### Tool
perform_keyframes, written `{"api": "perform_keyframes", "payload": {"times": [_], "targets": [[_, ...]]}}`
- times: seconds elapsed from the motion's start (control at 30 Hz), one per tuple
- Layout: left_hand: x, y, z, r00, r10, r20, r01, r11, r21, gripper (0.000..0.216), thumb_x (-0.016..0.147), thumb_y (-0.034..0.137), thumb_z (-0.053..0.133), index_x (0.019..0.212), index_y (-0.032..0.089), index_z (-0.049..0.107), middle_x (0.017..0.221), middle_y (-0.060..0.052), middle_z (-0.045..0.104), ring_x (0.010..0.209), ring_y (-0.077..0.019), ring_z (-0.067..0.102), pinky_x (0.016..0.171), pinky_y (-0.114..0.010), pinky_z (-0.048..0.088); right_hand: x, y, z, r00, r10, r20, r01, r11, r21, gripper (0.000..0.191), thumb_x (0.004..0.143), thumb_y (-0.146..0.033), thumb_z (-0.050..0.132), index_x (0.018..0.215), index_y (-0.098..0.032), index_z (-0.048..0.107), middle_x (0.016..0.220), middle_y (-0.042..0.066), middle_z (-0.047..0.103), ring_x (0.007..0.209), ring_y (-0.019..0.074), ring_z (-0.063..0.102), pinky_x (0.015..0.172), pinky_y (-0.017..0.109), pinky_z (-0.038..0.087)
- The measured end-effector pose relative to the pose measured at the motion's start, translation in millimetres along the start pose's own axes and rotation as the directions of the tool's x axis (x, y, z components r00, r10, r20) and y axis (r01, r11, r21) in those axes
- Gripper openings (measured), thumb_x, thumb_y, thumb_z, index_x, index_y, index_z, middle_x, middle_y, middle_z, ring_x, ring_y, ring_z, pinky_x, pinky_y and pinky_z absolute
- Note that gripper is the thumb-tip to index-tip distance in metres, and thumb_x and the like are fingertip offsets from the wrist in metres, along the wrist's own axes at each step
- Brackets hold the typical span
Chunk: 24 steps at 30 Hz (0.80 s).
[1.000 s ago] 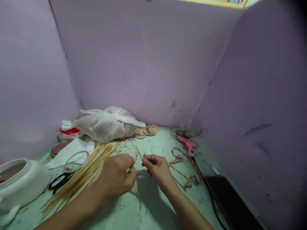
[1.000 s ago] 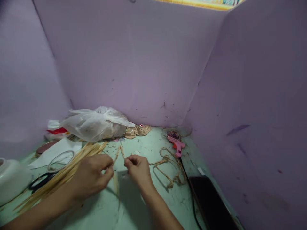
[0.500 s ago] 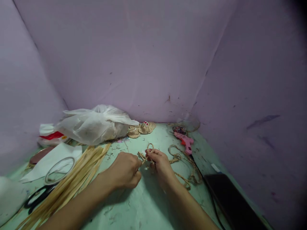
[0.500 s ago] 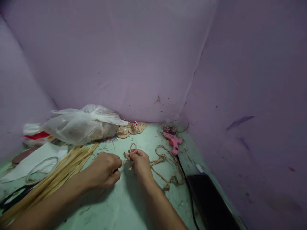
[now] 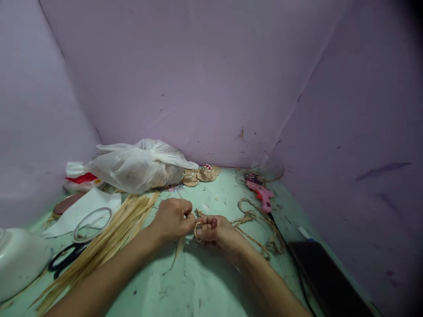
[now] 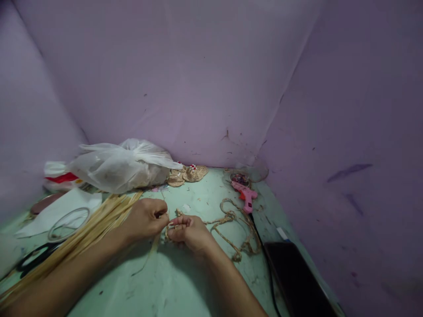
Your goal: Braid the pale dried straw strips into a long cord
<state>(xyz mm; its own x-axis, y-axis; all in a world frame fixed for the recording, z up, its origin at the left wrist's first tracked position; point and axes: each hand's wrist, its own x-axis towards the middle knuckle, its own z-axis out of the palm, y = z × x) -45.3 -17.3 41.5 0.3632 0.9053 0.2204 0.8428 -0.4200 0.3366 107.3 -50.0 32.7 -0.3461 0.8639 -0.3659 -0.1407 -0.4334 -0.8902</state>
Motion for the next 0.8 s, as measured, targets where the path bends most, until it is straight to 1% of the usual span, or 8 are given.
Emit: {"api": "perform_keyframes", "payload": {"times": [0.1,0.17,0.23,0.33,0.4,0.6,0.7,0.8], "targets": [[-4.9,5.5,5.3,0.991,0.060,-0.119,-0.060,0.998,0.004,0.020,0.065,0.022,0.040,0.050,0.015,0.050,0.050,0.000,0.047,0.050,-0.0088,0.037,0.053,-0.023,0.024,0.6,0.2,0.9,0.996,0.079,0.036,-0.076,0.994,-0.081,0.020,0.049,-0.024,0.064,0.050,-0.015,0.047,0.044,-0.006,0.041,0.038,0.0029,0.027,0.037,0.019,0.016],[-5.8,8.3,6.0,0.990,0.015,-0.141,-0.015,1.000,0.006,0.020,0.065,0.023,0.040,0.049,0.016,0.050,0.050,0.000,0.047,0.050,-0.0089,0.037,0.052,-0.023,0.024,2.9,0.2,-0.8,0.998,0.065,0.023,-0.061,0.984,-0.169,0.015,0.051,-0.021,0.060,0.049,-0.015,0.047,0.044,-0.006,0.041,0.038,0.0030,0.026,0.038,0.019,0.015],[-4.8,10.3,4.2,0.992,-0.058,-0.111,0.058,0.998,-0.002,0.020,0.065,0.025,0.041,0.050,0.016,0.052,0.050,0.000,0.049,0.049,-0.0094,0.039,0.051,-0.023,0.023,7.5,2.8,-3.7,0.996,0.008,-0.085,-0.029,0.967,-0.254,0.008,0.049,-0.015,0.057,0.049,-0.015,0.048,0.043,-0.006,0.041,0.038,0.0033,0.027,0.039,0.019,0.016],[-2.5,11.8,0.1,0.995,-0.099,0.020,0.099,0.995,-0.010,0.020,0.064,0.025,0.041,0.058,0.018,0.059,0.053,-0.001,0.054,0.053,-0.0111,0.044,0.052,-0.022,0.025,16.9,12.0,-9.4,0.954,-0.087,-0.286,-0.020,0.936,-0.353,0.008,0.048,-0.011,0.054,0.046,-0.015,0.048,0.038,-0.007,0.038,0.037,0.0039,0.027,0.039,0.020,0.017],[-1.5,11.4,-0.8,0.991,-0.103,0.086,0.101,0.994,0.034,0.021,0.064,0.025,0.041,0.061,0.018,0.061,0.056,-0.002,0.057,0.056,-0.0126,0.047,0.052,-0.023,0.025,21.4,18.4,-13.4,0.930,-0.166,-0.329,0.010,0.904,-0.428,0.007,0.050,-0.014,0.055,0.046,-0.016,0.049,0.039,-0.006,0.041,0.037,0.0050,0.030,0.040,0.020,0.019],[0.6,4.0,10.7,0.943,-0.302,0.142,0.289,0.952,0.101,0.023,0.064,0.029,0.043,0.062,0.018,0.063,0.060,-0.004,0.059,0.059,-0.0149,0.051,0.049,-0.023,0.023,23.0,26.0,-20.6,0.875,-0.445,-0.190,0.271,0.775,-0.571,0.008,0.061,-0.021,0.053,0.068,-0.017,0.051,0.053,-0.003,0.053,0.046,0.0081,0.042,0.044,0.019,0.028],[1.1,0.0,15.8,0.932,-0.324,0.165,0.316,0.946,0.071,0.022,0.063,0.031,0.045,0.061,0.018,0.062,0.061,-0.005,0.060,0.059,-0.0153,0.051,0.050,-0.023,0.025,25.0,29.4,-22.7,0.840,-0.513,-0.176,0.335,0.746,-0.575,0.011,0.063,-0.022,0.054,0.070,-0.019,0.045,0.052,-0.006,0.047,0.046,0.0078,0.038,0.044,0.018,0.027],[1.1,-1.7,16.1,0.933,-0.314,0.173,0.309,0.949,0.058,0.022,0.064,0.030,0.043,0.060,0.018,0.061,0.062,-0.005,0.060,0.060,-0.0162,0.051,0.050,-0.024,0.026,27.3,32.3,-23.6,0.837,-0.532,-0.127,0.357,0.708,-0.609,0.007,0.066,-0.020,0.051,0.064,-0.018,0.045,0.051,-0.005,0.044,0.047,0.0077,0.037,0.044,0.019,0.027]]}}
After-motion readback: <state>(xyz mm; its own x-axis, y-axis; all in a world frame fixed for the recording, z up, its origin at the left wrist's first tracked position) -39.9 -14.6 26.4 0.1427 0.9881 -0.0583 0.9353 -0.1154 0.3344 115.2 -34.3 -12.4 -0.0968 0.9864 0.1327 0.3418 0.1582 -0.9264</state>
